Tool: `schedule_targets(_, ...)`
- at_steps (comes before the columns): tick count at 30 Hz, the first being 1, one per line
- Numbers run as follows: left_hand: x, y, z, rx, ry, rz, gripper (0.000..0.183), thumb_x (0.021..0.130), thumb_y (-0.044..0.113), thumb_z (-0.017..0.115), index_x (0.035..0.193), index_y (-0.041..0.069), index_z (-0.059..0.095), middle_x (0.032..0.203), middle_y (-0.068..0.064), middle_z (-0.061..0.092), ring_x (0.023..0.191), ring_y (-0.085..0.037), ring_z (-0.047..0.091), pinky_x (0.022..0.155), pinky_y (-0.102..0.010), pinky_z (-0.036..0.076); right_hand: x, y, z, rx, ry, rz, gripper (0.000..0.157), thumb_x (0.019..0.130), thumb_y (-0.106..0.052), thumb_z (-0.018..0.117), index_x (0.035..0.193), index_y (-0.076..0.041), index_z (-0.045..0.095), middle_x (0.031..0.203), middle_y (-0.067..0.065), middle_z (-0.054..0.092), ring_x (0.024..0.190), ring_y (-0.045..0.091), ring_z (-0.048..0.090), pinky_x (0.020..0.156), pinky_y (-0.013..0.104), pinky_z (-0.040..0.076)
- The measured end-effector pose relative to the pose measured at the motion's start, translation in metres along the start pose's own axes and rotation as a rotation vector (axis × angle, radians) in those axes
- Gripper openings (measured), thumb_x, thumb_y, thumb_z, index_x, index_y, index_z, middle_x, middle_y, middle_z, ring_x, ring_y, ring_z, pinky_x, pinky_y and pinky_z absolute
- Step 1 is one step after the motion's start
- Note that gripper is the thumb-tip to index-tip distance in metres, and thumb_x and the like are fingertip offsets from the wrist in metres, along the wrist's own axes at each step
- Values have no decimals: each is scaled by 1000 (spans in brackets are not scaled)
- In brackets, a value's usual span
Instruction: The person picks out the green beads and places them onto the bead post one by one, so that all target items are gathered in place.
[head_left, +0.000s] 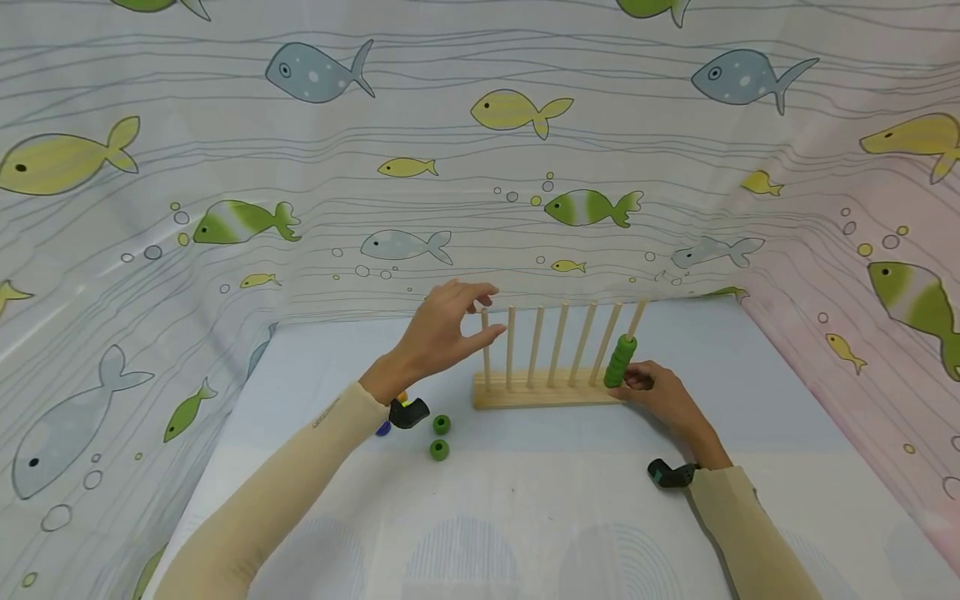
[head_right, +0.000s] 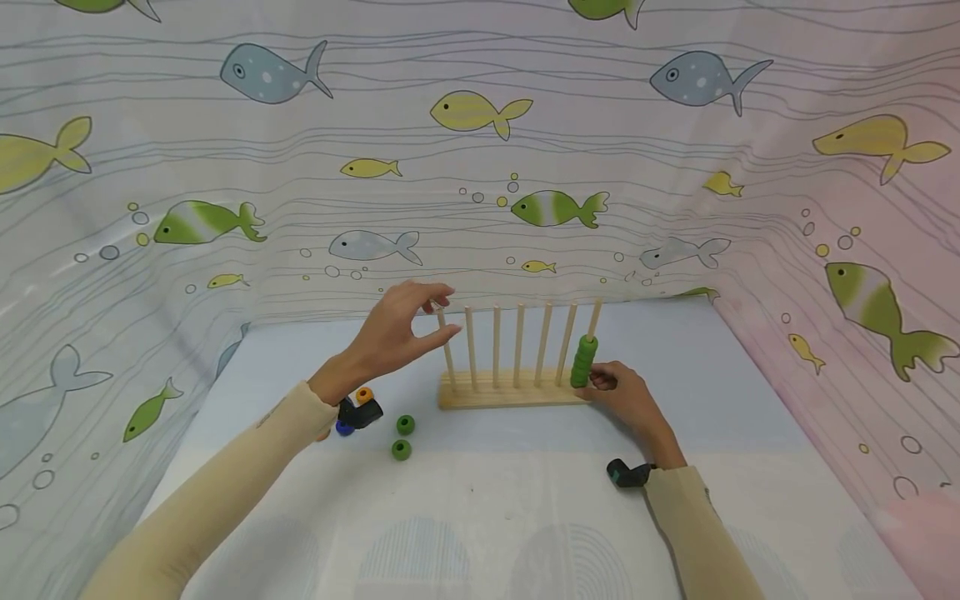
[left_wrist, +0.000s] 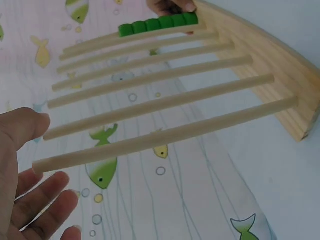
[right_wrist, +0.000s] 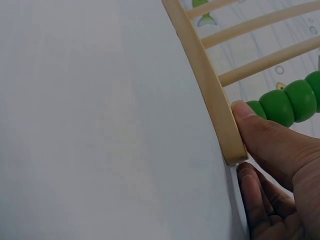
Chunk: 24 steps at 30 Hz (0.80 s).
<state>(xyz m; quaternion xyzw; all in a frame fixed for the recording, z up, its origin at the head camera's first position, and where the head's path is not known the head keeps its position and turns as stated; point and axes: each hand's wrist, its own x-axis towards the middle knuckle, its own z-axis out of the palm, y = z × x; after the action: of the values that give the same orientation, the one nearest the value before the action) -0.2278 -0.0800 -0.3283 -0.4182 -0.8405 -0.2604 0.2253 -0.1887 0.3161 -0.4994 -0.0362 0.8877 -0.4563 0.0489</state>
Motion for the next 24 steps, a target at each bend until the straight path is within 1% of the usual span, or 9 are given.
schedule_targets(4, -11, -3, 1, 1, 9, -18, 52, 89, 29, 81, 131, 4, 63, 109, -8, 72, 89, -19, 62, 87, -38, 48, -1, -1, 0, 1, 0, -2, 65, 89, -38, 83, 135, 3, 61, 120, 15, 62, 106, 26, 59, 91, 41, 49)
schedule_targets(10, -29, -8, 1, -2, 2, -54, 55, 88, 28, 83, 132, 3, 62, 111, -8, 70, 88, -20, 61, 86, -38, 49, -1, -2, 0, 2, 2, -5, 65, 89, -38, 83, 134, 3, 62, 120, 14, 62, 106, 26, 59, 91, 42, 49)
schedule_targets(17, -53, -14, 1, 12, -54, -121, 59, 88, 32, 84, 135, 6, 60, 112, -6, 70, 90, -19, 62, 83, -37, 51, -1, -2, 0, 3, -7, -1, 67, 89, -40, 82, 136, 3, 60, 121, 15, 62, 107, 26, 59, 92, 42, 49)
schedule_targets(24, -74, -16, 2, 10, -108, -175, 57, 88, 34, 84, 134, 7, 62, 111, -5, 72, 89, -17, 62, 78, -35, 52, -3, -4, -2, 10, -9, 5, 69, 90, -40, 81, 136, 5, 58, 121, 16, 62, 108, 28, 59, 92, 42, 49)
